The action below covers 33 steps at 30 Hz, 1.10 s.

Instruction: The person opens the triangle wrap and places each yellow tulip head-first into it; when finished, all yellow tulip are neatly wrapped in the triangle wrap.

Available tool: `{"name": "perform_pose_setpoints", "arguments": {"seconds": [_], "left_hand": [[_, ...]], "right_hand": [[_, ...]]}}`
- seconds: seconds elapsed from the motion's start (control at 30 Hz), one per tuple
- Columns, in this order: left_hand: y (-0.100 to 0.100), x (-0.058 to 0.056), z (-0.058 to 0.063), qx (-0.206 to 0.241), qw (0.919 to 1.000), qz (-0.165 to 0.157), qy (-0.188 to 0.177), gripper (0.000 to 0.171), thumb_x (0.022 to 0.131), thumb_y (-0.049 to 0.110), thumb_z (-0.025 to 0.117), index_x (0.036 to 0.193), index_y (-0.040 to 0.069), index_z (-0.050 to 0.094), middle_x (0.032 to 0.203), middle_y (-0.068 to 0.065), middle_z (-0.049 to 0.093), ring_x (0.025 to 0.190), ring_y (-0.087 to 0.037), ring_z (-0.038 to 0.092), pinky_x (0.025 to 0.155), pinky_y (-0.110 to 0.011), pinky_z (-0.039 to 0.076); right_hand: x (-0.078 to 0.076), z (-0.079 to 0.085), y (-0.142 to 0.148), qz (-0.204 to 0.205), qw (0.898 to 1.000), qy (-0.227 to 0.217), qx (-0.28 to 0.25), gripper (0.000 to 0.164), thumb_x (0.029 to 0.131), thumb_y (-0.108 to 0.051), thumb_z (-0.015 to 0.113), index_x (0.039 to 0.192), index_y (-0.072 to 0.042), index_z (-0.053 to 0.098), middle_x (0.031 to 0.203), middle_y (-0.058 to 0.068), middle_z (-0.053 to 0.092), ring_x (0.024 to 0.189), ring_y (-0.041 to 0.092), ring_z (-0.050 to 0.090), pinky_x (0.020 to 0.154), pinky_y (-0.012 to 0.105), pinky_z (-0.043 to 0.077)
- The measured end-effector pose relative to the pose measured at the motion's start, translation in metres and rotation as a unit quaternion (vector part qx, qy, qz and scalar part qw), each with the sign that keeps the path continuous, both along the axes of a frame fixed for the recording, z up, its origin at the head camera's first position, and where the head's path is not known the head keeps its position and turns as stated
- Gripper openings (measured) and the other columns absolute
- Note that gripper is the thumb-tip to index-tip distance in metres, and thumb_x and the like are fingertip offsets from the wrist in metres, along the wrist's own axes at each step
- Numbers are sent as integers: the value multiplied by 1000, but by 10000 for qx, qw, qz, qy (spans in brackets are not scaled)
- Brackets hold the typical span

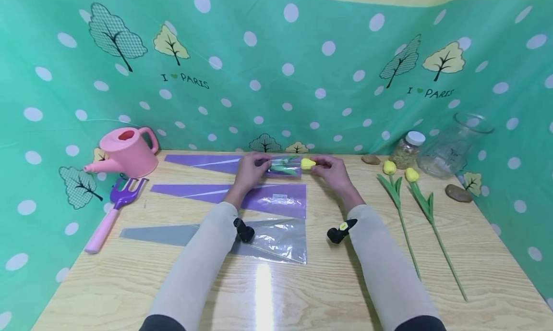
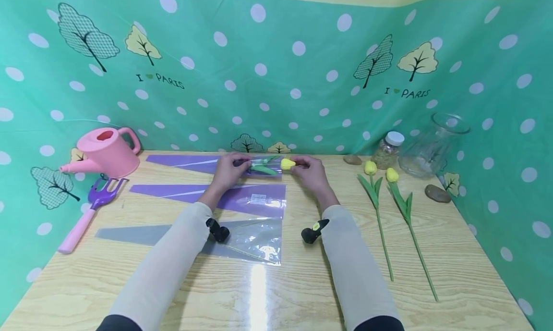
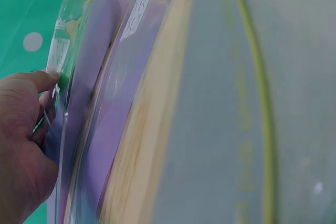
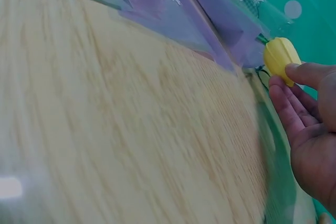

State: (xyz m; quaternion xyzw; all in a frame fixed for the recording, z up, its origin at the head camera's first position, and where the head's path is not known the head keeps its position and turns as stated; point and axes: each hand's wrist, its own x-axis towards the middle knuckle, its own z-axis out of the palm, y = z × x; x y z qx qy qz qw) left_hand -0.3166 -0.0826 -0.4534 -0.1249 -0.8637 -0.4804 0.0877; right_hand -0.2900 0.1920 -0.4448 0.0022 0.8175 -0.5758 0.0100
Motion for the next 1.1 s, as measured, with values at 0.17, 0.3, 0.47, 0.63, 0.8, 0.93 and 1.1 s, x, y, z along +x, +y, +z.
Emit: {"name": "perform_pose_setpoints", "arguments": {"seconds": [0.17, 0.3, 0.47, 0.63, 0.8, 0.93, 1.1], "left_hand": [[-2, 2, 2, 14, 10000, 5, -61, 18, 96, 16, 73, 112, 9, 79, 123, -13, 74, 124, -34, 64, 116, -48, 44], [-1, 3, 4, 60, 9999, -20, -124, 18, 97, 16, 72, 112, 8, 79, 123, -14, 74, 124, -34, 63, 115, -47, 45], [1, 4, 5, 60, 9999, -19, -136, 19, 96, 16, 73, 112, 8, 79, 123, -14, 74, 123, -34, 63, 115, -47, 44], [5, 5, 6, -5, 9999, -24, -155, 19, 97, 16, 72, 113, 9, 79, 124, -14, 74, 124, -33, 63, 115, -48, 44], [5, 5, 6, -56, 9999, 5, -157, 19, 98, 17, 71, 113, 9, 79, 124, -13, 73, 126, -33, 62, 117, -47, 43], [5, 6, 7, -20, 9998, 57, -208, 19, 98, 17, 71, 113, 10, 79, 124, -13, 73, 126, -33, 62, 117, -47, 43], [5, 4, 8, -15, 9997, 91, -242, 19, 98, 18, 72, 114, 12, 79, 124, -12, 73, 126, -32, 63, 116, -47, 43]], "right_hand": [[0, -1, -2, 4, 9998, 27, -195, 35, 96, -6, 71, 131, -5, 68, 129, 19, 68, 104, 17, 64, 91, 23, 56], [1, 0, -3, 38, 9996, 30, -263, 35, 95, -4, 71, 130, -4, 69, 127, 20, 68, 101, 15, 65, 86, 20, 57], [1, 1, -8, 194, 9997, 0, -117, 34, 94, -7, 73, 127, -8, 70, 128, 14, 70, 109, 21, 66, 96, 29, 57], [-1, 2, -13, 214, 9998, -61, 14, 32, 94, -9, 74, 125, -11, 73, 130, 10, 71, 118, 27, 65, 106, 41, 54], [-10, -2, -17, 295, 9995, -115, 1, 29, 93, -11, 76, 121, -13, 75, 128, 7, 73, 117, 23, 67, 104, 36, 55], [-17, -6, -21, 398, 9982, -338, -288, 30, 93, -9, 76, 122, -9, 74, 128, 12, 71, 113, 25, 68, 96, 30, 59], [-24, -7, -22, 531, 9971, -500, -234, 31, 92, -13, 78, 122, -8, 74, 130, 11, 69, 115, 23, 66, 93, 27, 60]]}}
